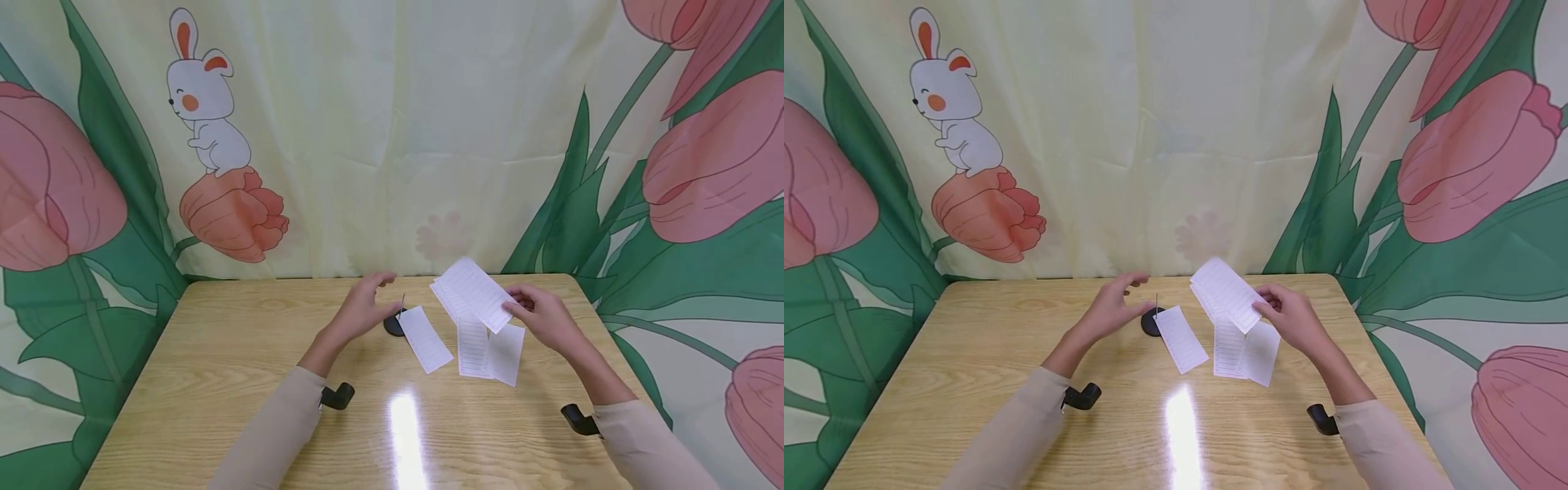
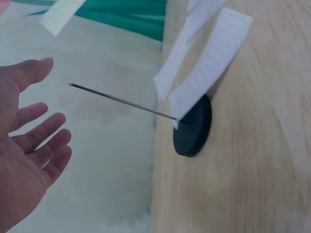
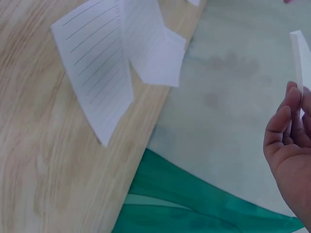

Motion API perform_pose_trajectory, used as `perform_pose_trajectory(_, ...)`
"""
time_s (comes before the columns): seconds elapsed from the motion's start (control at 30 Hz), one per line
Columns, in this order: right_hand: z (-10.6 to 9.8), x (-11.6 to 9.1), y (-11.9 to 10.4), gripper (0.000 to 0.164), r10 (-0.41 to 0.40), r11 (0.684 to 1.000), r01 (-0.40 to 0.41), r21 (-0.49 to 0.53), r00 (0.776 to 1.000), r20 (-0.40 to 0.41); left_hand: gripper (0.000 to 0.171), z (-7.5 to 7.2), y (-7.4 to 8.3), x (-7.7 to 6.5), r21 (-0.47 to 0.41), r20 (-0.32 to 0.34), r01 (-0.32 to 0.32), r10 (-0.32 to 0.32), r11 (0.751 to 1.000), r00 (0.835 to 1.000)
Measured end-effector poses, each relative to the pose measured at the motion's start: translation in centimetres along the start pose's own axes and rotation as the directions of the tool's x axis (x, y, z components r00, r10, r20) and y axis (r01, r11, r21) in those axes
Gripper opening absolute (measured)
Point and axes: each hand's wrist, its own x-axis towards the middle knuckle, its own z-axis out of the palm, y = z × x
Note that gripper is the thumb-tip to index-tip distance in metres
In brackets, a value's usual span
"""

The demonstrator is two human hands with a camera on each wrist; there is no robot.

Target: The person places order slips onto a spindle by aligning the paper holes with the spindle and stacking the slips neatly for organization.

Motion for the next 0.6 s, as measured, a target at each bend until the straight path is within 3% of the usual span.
perform_pose_trajectory(0.3, 1.4, 1.0, -1.4, 0.021, -0.043, 0.998, 0.043, 0.035, 0.999, 0.006, 0.044, -0.3, 2.0, 0.2, -0.03, -0.068, -0.1, 0.097, 0.995, 0.993)
perform_pose_trajectory(0.6, 2.9, 1.5, -2.4, 0.023, -0.056, 0.995, 0.052, 0.09, 0.998, 0.039, 0.03, -0.4, 3.2, 0.6, -0.085, -0.111, -0.085, 0.075, 0.993, 0.991)
